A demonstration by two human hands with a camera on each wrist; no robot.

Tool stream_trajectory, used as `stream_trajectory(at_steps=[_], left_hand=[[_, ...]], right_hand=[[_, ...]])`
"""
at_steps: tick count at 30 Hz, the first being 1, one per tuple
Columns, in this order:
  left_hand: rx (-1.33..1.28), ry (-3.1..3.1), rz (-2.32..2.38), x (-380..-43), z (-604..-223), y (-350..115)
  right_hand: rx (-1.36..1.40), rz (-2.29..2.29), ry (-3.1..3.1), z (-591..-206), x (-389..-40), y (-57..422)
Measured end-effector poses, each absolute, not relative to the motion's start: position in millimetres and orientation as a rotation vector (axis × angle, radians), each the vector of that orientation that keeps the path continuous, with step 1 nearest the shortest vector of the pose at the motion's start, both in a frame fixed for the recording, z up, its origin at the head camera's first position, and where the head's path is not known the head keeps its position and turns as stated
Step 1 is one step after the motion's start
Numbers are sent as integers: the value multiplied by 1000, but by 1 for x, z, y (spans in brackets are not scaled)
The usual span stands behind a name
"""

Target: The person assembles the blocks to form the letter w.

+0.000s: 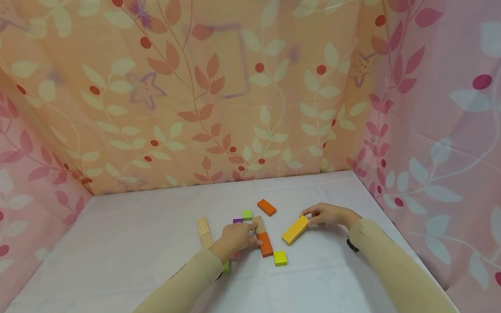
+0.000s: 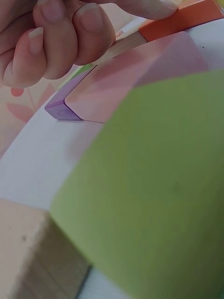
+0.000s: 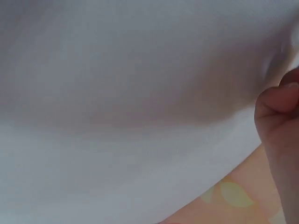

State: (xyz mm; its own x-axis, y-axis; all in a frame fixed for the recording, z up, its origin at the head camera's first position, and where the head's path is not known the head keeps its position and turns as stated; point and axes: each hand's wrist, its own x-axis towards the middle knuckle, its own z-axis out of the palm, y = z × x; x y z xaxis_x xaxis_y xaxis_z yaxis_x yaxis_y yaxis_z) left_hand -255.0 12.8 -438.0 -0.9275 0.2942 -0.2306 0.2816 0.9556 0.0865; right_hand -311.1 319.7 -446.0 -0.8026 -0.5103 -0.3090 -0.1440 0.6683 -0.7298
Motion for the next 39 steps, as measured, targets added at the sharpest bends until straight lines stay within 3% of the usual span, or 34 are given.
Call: stream_trajectory(at_steps=[8,17,39], left_hand=[[448,2881,76,-255,-440,12],[443,2878,65,-257,-440,12],[466,2885,74,-257,-442,11]], right_hand=[[-398,-946,2516,-452,-309,306],[-44,-1111,2605,-456,-293,287],[-86,-1058,2558,-451,-285,262]])
